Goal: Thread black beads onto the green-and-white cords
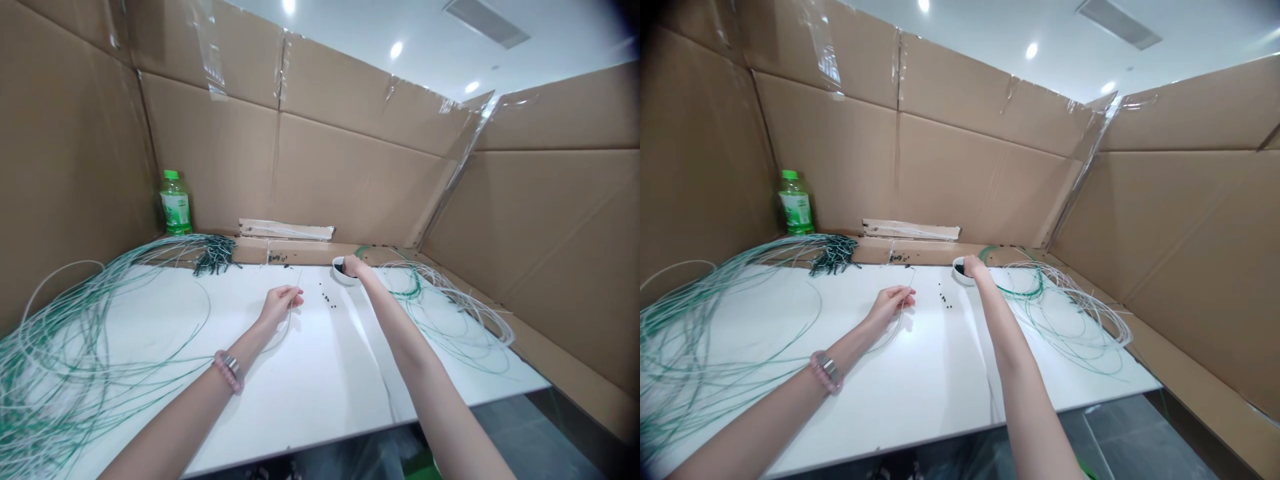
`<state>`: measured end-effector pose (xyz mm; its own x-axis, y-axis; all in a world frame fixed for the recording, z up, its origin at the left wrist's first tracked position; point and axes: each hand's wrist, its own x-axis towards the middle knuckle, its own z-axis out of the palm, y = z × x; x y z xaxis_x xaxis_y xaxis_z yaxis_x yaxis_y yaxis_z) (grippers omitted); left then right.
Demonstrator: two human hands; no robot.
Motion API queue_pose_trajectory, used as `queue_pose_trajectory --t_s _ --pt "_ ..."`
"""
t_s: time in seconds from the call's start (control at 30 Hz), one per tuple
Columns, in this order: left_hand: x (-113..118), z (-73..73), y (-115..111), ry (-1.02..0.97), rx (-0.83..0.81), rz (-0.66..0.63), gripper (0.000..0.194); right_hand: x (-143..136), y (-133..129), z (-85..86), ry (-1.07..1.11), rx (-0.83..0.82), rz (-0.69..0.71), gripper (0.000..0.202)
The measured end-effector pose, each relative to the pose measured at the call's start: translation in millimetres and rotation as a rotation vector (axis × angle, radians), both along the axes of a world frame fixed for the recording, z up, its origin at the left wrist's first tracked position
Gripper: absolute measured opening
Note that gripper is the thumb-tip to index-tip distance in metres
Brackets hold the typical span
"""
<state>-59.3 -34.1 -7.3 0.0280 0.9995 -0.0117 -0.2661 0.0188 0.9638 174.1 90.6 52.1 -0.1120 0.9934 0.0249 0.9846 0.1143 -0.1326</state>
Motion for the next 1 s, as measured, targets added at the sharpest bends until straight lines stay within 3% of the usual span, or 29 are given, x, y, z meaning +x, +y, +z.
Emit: queue_pose_trajectory --t_s 0.17,0.4,1.0 --pt "-0.6 0.1 0.1 -0.001 0.001 0.001 0.037 12.1 -3.0 -0.9 -0.004 -0.102 -0.082 0.03" --pt "-0.2 -0.4 -0.1 -0.018 0.004 -0.004 0.039 28.7 -7.0 -9.4 0.09 -0.107 -0.067 0.031" --pt "-1.5 -4.4 3.6 0.02 0.005 0.0 0.041 30.0 -4.0 -16.7 0.313 -0.088 -0.09 0.03"
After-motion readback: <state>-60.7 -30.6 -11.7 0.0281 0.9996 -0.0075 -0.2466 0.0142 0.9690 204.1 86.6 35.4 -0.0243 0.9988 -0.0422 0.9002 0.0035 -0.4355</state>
